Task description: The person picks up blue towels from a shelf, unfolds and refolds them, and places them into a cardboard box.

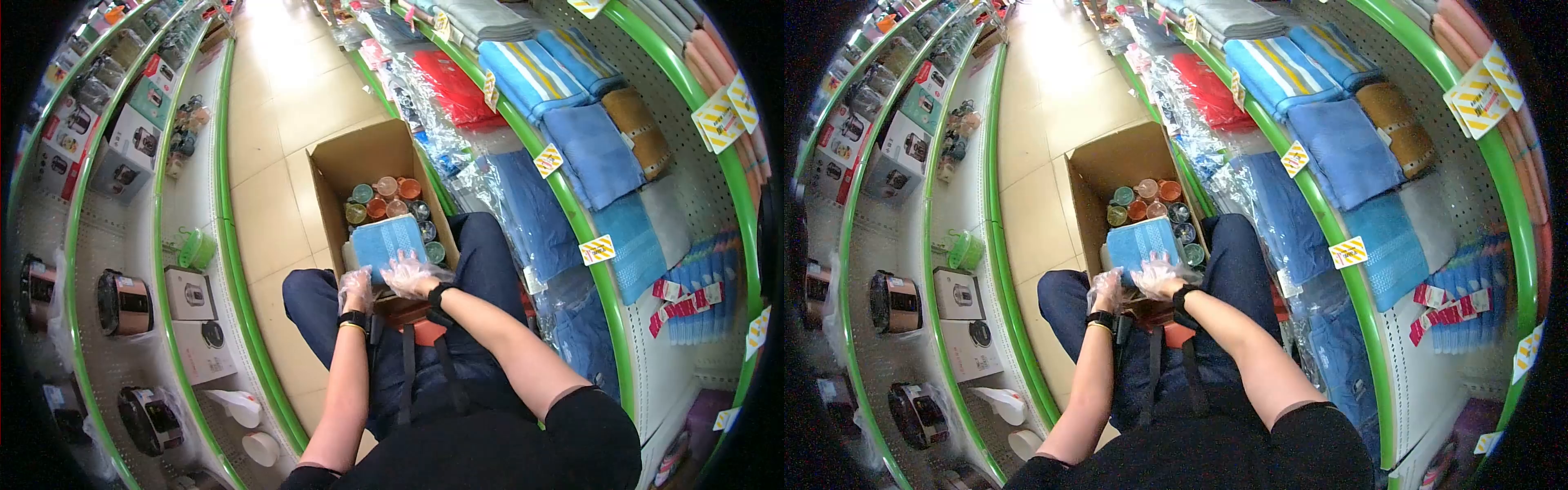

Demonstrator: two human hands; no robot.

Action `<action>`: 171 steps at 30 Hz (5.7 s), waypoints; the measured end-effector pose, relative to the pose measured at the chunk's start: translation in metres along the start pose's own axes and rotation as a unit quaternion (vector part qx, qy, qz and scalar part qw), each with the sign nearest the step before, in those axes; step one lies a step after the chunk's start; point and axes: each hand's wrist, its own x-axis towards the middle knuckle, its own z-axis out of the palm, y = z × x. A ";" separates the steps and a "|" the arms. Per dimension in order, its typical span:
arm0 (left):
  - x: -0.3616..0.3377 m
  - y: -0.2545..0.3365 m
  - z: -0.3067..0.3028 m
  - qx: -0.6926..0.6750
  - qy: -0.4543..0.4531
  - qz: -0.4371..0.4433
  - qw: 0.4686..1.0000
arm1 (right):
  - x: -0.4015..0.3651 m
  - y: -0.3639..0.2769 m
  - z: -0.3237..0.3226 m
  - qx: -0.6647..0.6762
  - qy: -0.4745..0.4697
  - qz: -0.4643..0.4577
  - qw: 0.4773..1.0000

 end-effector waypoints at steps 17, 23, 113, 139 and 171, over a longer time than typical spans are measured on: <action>-0.015 -0.014 -0.021 -0.703 0.005 -0.168 0.691 | -0.118 0.010 -0.135 0.731 0.135 0.216 0.633; -0.019 -0.054 -0.015 -0.645 -0.068 0.005 0.761 | -0.150 -0.022 -0.158 0.937 -0.085 0.083 0.327; 0.016 -0.010 0.030 -0.640 -0.127 -0.164 0.740 | -0.447 0.096 -0.273 0.756 0.557 0.047 0.342; 0.003 0.029 0.002 -0.793 -0.272 -0.133 0.529 | -0.232 -0.021 -0.186 0.780 0.152 0.070 0.603; 0.028 -0.030 0.035 -0.460 -0.008 -0.123 0.879 | -0.372 0.010 -0.297 0.452 0.666 0.121 0.581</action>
